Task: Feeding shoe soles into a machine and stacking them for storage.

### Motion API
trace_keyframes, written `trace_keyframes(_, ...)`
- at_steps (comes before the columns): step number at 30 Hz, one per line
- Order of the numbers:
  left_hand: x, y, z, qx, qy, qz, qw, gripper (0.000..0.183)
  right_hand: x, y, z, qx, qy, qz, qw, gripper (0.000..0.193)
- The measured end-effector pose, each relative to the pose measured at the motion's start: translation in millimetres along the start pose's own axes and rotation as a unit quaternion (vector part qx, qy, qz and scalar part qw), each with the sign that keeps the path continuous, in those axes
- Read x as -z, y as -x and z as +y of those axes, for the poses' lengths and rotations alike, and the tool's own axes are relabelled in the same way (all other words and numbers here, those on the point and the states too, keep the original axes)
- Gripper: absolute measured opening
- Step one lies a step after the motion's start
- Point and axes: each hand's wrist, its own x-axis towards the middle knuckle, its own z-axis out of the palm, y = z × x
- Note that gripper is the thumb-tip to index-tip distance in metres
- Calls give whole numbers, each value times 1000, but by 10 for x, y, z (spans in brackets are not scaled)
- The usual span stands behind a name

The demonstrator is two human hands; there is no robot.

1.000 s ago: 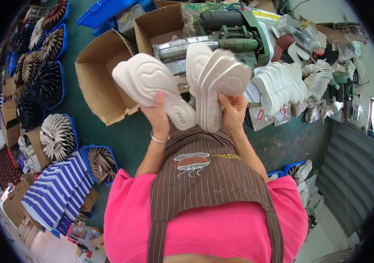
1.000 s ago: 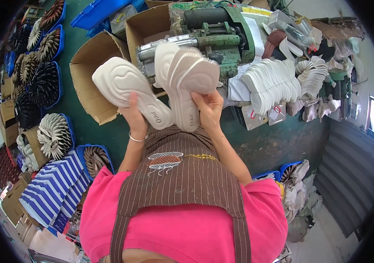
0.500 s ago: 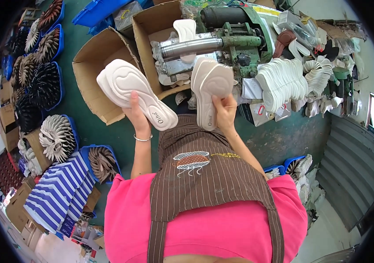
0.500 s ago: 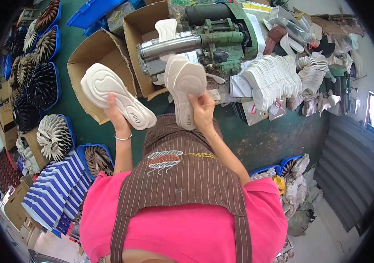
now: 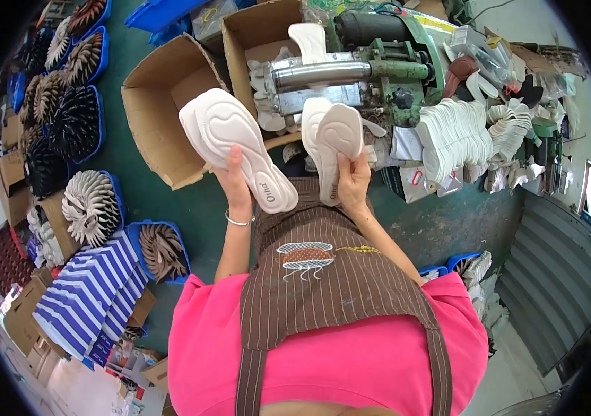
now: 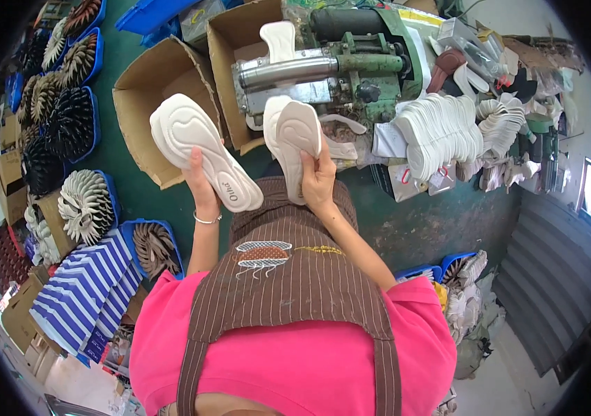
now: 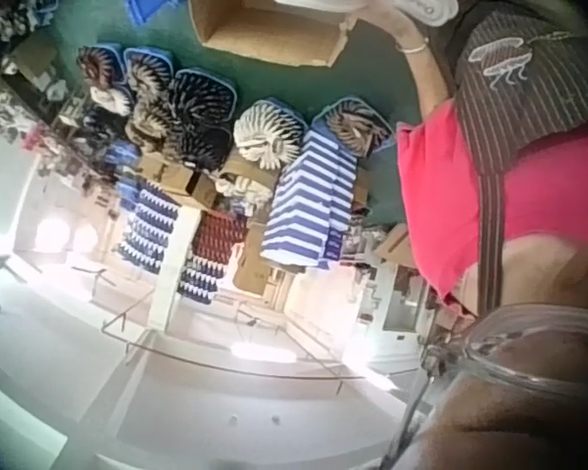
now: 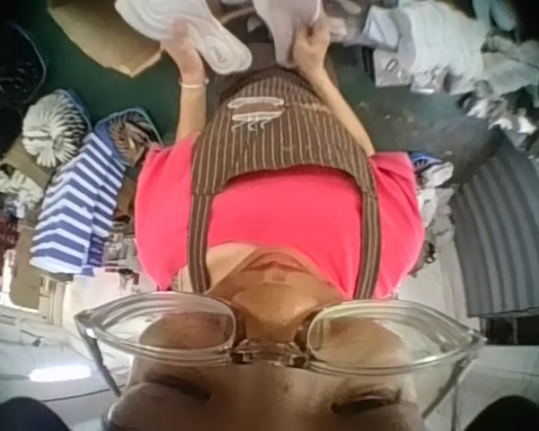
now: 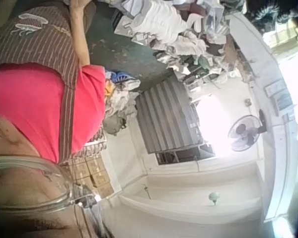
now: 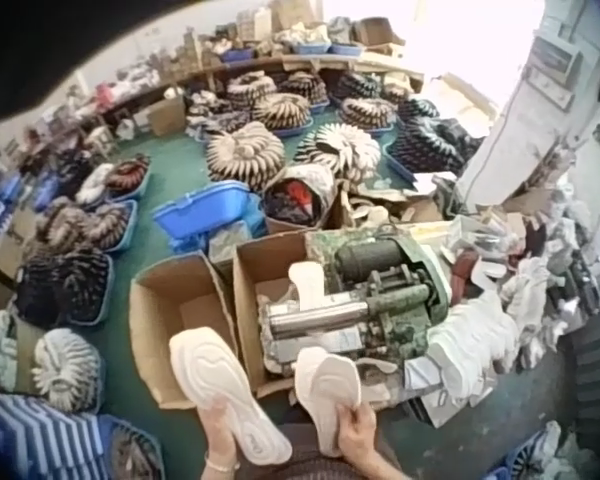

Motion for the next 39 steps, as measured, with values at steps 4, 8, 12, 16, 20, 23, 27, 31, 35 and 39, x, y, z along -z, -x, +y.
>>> trace_keyframes(4,-25,-14,0,7,5,-29,1000,55,17,-473,265,-56,197,-62,977,22)
trace_keyframes(8,-52,32,14,-3,10,-58,998,56,-150,-657,-78,-107,-63,-113,986,25)
trace_keyframes(12,-133,11,42,-9,37,-73,997,55,-27,-245,13,-160,0,-120,980,24)
trace_keyframes(16,-180,29,53,39,43,-92,994,54,-90,-655,115,-251,-28,-134,958,20)
trace_keyframes(20,-311,20,33,-35,-39,-70,996,61,-377,-581,-517,-319,-77,-161,931,31)
trace_keyframes(23,-411,95,-11,-62,-19,-72,995,65,-429,-305,-634,-36,110,-193,974,46)
trace_keyframes(27,-483,172,116,3,104,-145,984,71,-320,-417,-581,-90,88,-154,980,41)
trace_keyframes(31,-426,129,181,46,81,-164,982,72,-276,-377,-676,-126,-17,-137,982,29)
trace_keyframes(35,-378,50,172,120,179,-155,964,56,-279,-297,-697,-153,-139,-95,974,25)
trace_keyframes(39,-193,25,87,153,193,-120,962,52,-71,-205,-504,-118,-165,-60,977,27)
